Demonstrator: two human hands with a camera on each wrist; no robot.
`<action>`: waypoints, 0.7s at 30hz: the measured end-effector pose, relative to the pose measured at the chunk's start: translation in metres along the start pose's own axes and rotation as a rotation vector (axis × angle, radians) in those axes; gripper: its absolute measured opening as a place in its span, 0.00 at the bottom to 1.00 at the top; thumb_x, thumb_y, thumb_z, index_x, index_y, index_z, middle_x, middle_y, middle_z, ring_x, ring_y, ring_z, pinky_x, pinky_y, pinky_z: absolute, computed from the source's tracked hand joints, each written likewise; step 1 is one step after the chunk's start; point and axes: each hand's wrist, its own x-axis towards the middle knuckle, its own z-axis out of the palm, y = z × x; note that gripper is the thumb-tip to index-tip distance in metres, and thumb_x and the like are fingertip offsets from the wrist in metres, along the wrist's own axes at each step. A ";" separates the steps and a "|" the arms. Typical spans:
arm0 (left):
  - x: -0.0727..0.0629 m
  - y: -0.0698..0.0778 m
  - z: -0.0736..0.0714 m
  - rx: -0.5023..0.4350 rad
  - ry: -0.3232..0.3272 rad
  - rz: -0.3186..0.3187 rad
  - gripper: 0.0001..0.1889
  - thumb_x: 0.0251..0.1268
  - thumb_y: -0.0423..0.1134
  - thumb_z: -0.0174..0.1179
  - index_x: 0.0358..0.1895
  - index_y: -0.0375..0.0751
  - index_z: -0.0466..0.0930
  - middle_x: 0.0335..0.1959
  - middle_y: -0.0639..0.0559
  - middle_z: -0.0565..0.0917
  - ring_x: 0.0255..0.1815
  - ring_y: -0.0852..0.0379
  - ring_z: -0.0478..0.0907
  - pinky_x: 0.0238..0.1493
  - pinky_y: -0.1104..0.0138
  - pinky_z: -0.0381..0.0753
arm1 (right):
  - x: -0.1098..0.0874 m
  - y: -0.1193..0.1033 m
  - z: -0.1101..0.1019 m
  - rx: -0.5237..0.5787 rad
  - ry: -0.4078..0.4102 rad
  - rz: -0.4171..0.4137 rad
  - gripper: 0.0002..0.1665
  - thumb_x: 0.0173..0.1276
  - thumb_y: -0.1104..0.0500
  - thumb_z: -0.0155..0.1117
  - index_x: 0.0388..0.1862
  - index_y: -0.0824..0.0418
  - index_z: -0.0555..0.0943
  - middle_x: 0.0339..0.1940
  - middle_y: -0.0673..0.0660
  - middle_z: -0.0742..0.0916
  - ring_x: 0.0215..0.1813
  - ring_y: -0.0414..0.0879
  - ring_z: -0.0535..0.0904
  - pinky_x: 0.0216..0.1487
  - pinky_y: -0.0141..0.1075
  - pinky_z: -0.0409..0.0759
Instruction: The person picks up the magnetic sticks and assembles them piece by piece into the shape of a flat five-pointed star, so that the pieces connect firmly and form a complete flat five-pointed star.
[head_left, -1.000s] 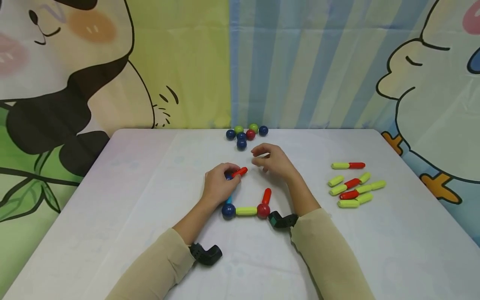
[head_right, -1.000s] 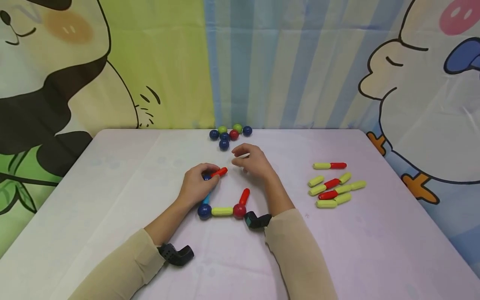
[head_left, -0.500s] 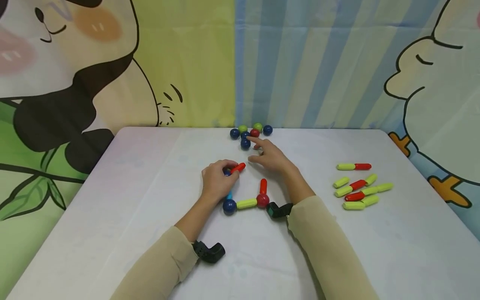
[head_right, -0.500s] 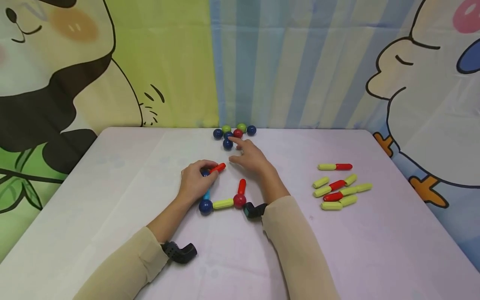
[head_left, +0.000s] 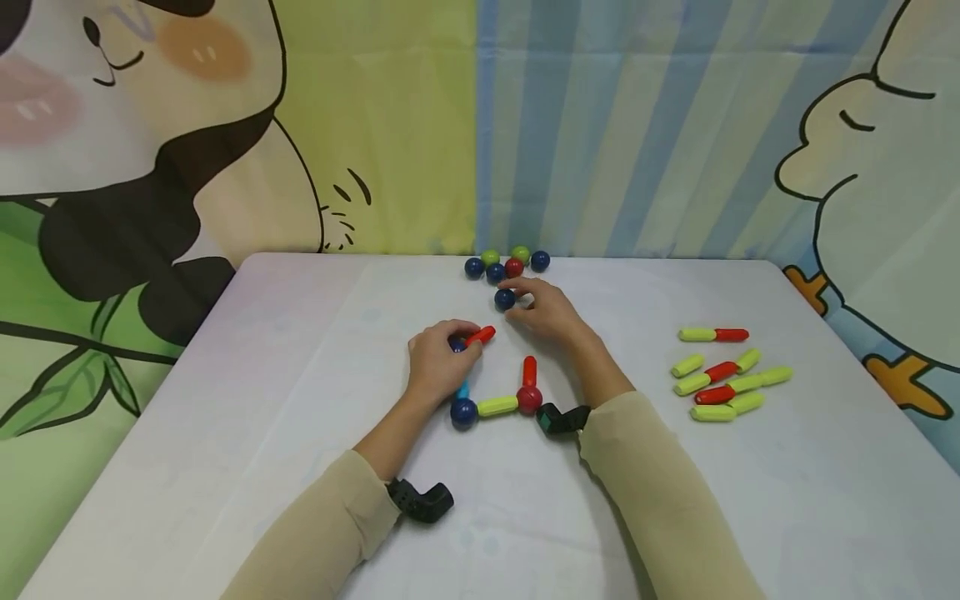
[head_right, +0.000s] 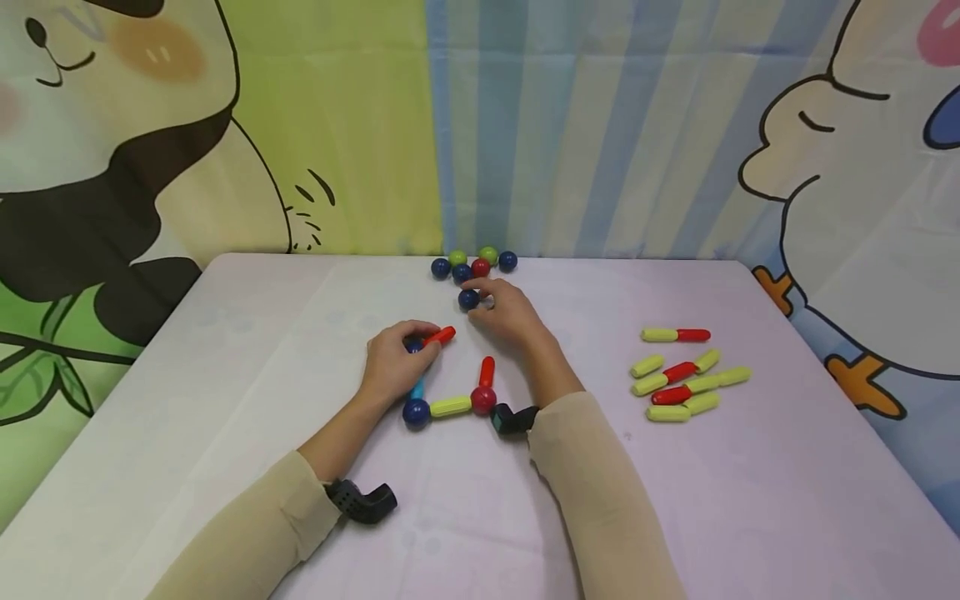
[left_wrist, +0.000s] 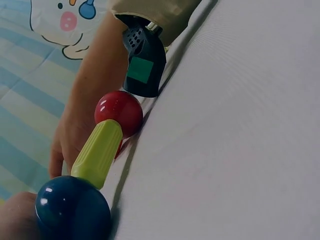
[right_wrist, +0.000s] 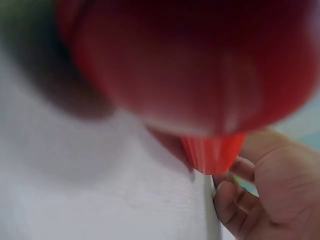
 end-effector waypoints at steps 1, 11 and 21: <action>0.000 0.000 0.000 -0.001 0.000 -0.004 0.13 0.66 0.41 0.66 0.51 0.45 0.89 0.49 0.49 0.90 0.55 0.48 0.82 0.71 0.47 0.60 | -0.001 0.000 0.001 0.002 0.004 0.005 0.28 0.72 0.60 0.66 0.71 0.50 0.77 0.63 0.63 0.82 0.59 0.60 0.80 0.65 0.51 0.79; -0.001 0.000 0.001 -0.008 0.002 -0.008 0.13 0.66 0.42 0.66 0.51 0.45 0.89 0.49 0.49 0.90 0.56 0.48 0.82 0.70 0.48 0.60 | -0.007 0.010 -0.003 0.261 0.067 0.105 0.25 0.74 0.54 0.68 0.69 0.47 0.78 0.59 0.60 0.82 0.42 0.54 0.81 0.36 0.36 0.83; -0.002 0.001 0.000 -0.027 0.001 -0.026 0.13 0.66 0.41 0.67 0.52 0.46 0.89 0.50 0.50 0.90 0.57 0.48 0.80 0.71 0.48 0.61 | -0.022 0.010 -0.010 0.237 -0.031 0.101 0.26 0.73 0.46 0.67 0.68 0.48 0.79 0.53 0.61 0.85 0.36 0.53 0.78 0.36 0.35 0.79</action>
